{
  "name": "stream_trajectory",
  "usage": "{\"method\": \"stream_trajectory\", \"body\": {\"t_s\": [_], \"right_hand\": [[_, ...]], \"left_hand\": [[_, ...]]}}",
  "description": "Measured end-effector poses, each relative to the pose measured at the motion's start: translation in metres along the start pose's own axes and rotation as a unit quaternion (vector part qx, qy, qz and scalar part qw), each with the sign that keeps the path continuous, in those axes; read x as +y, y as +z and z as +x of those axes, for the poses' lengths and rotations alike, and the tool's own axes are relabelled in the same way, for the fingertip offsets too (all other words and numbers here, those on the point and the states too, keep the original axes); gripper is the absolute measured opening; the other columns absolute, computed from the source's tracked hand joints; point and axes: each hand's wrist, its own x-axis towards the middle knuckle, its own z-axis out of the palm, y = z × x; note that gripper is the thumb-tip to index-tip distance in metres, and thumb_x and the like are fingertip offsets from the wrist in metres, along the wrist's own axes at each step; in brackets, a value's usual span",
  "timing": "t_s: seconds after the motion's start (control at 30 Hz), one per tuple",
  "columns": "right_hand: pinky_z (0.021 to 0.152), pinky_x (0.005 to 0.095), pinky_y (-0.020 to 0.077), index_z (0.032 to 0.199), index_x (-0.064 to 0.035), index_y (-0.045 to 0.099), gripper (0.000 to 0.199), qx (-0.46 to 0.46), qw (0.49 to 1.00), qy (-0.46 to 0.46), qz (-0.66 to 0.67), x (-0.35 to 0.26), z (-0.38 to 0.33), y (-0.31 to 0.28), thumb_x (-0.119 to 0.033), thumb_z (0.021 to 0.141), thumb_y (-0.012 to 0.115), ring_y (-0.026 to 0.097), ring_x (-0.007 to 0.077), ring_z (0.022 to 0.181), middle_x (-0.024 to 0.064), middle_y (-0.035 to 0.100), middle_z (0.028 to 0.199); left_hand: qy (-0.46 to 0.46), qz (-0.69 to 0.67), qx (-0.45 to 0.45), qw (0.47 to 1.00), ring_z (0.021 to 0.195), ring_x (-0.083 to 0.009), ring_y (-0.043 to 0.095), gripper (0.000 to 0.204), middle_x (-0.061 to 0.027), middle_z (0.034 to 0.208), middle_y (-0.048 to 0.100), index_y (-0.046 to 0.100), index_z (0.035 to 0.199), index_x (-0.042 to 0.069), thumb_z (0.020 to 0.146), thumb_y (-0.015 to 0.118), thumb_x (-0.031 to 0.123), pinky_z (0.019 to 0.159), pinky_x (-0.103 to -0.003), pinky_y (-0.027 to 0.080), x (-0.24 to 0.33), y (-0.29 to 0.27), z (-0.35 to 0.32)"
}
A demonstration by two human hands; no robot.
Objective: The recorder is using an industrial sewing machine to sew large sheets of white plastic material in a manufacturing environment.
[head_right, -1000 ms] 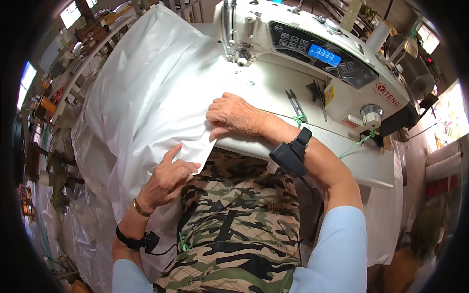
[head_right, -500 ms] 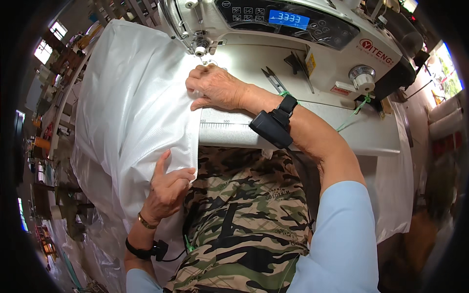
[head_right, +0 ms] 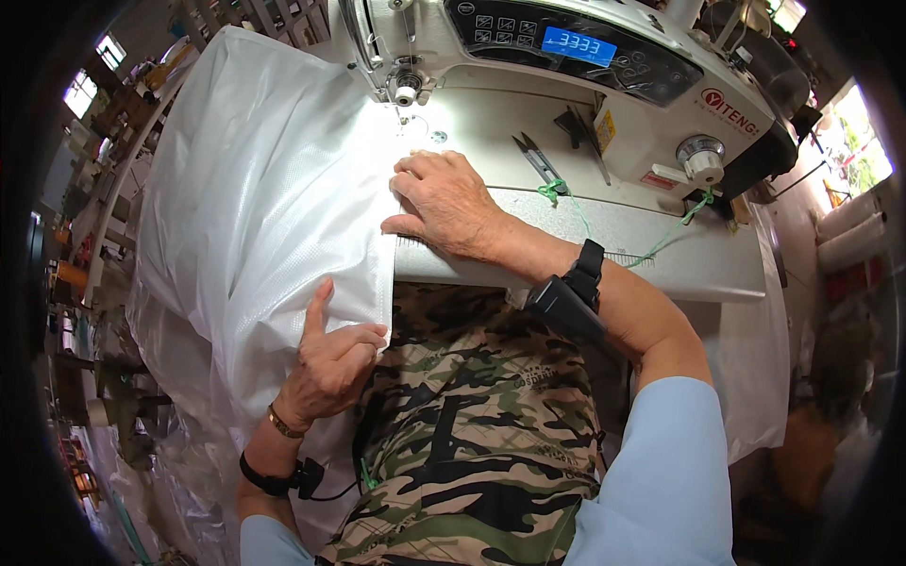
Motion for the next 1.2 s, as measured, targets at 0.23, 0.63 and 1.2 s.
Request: {"method": "stream_trajectory", "body": {"t_s": [0.23, 0.63, 1.2], "right_hand": [[0.103, 0.0456, 0.0364, 0.116, -0.0037, 0.066, 0.06, 0.005, 0.998, 0.005, -0.064, 0.006, 0.001, 0.007, -0.056, 0.088, 0.064, 0.047, 0.0329, 0.133, 0.0154, 0.061, 0.13], [0.112, 0.0451, 0.0316, 0.132, 0.0014, 0.059, 0.063, -0.067, 0.992, 0.077, -0.076, 0.01, 0.018, 0.001, -0.047, 0.092, 0.062, 0.043, 0.0358, 0.133, 0.0219, 0.054, 0.138], [0.108, 0.0461, 0.0316, 0.125, 0.0025, 0.062, 0.038, -0.004, 0.999, 0.044, 0.007, 0.024, 0.016, 0.005, -0.022, 0.098, 0.053, 0.051, 0.0315, 0.121, 0.0186, 0.061, 0.13]], "left_hand": [[0.024, 0.028, -0.016, 0.999, 0.079, -0.0162, 0.07, 0.011, -0.0045, 0.081, 0.067, 0.058, 0.073, 0.005, 0.082, 0.062, -0.001, 0.117, -0.07, 0.017, -0.014, -0.002, 0.006], [0.046, 0.11, -0.076, 0.99, 0.085, -0.0166, 0.068, 0.014, -0.0043, 0.084, 0.065, 0.054, 0.076, 0.006, 0.089, 0.055, 0.001, 0.117, -0.07, 0.017, -0.045, -0.015, 0.046], [0.046, 0.231, -0.074, 0.969, 0.077, -0.0205, 0.061, 0.009, -0.0048, 0.081, 0.05, 0.052, 0.085, 0.006, 0.09, 0.049, 0.0, 0.115, -0.066, 0.028, -0.082, 0.0, 0.117]]}}
